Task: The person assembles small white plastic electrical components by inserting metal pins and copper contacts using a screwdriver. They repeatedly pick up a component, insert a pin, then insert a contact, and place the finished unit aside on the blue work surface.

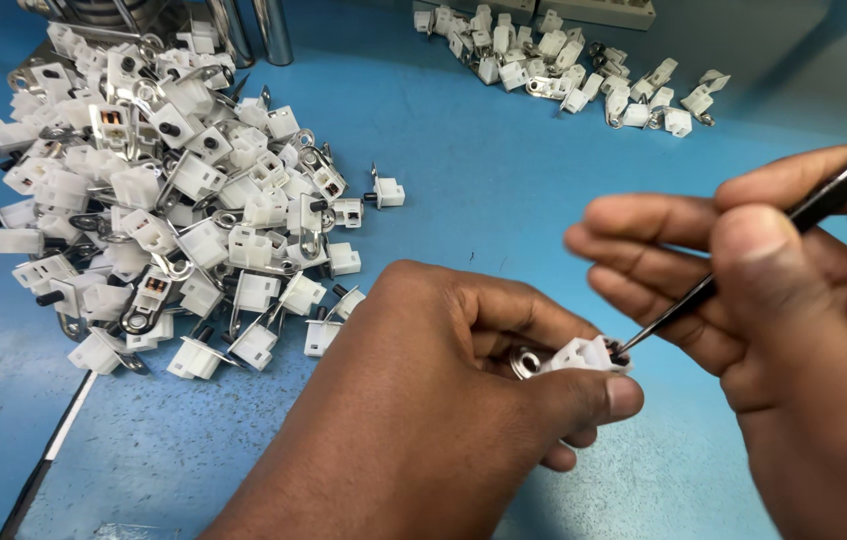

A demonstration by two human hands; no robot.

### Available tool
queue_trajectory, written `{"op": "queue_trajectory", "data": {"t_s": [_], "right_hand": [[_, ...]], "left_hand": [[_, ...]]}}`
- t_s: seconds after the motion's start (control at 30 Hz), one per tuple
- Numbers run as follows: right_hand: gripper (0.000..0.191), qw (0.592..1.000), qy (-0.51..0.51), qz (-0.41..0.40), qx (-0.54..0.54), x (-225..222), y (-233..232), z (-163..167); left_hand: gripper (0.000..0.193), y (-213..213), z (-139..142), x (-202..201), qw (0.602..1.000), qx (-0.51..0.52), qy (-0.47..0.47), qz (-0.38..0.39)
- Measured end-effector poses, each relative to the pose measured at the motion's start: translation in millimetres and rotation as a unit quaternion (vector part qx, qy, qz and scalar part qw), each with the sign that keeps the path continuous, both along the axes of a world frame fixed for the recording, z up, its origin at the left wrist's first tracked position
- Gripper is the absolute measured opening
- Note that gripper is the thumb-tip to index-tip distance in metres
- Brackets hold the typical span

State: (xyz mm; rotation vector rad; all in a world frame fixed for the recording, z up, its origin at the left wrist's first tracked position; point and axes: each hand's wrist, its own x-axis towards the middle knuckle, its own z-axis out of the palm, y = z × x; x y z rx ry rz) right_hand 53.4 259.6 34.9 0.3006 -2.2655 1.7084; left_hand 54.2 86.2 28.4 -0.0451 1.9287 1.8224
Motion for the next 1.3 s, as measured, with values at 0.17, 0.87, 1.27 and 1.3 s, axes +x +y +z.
{"op": "queue_trajectory", "data": {"t_s": [0.17,0.87,1.27,1.3], "right_hand": [[0.017,0.990,0.006,-0.052,0.131,12.7,-31.7,-4.3],[0.017,0.988,0.064,0.018,0.137,-30.2,-51.0,6.6],[0.015,0.953,-0.252,0.089,-0.141,-79.8,-36.8,-12.4],[0.015,0.949,-0.265,0.069,-0.157,-103.2,-31.2,-15.9]], "left_hand": [[0.017,-5.4,-7.6,-9.0,0.998,-0.051,0.046,0.016],[0.024,-15.2,-3.5,-31.9,0.992,-0.106,-0.002,0.070],[0.020,-38.5,-36.0,-28.6,0.994,-0.094,0.027,0.054],[0.021,-47.8,-35.6,-32.0,0.985,-0.133,0.080,0.070]]}}
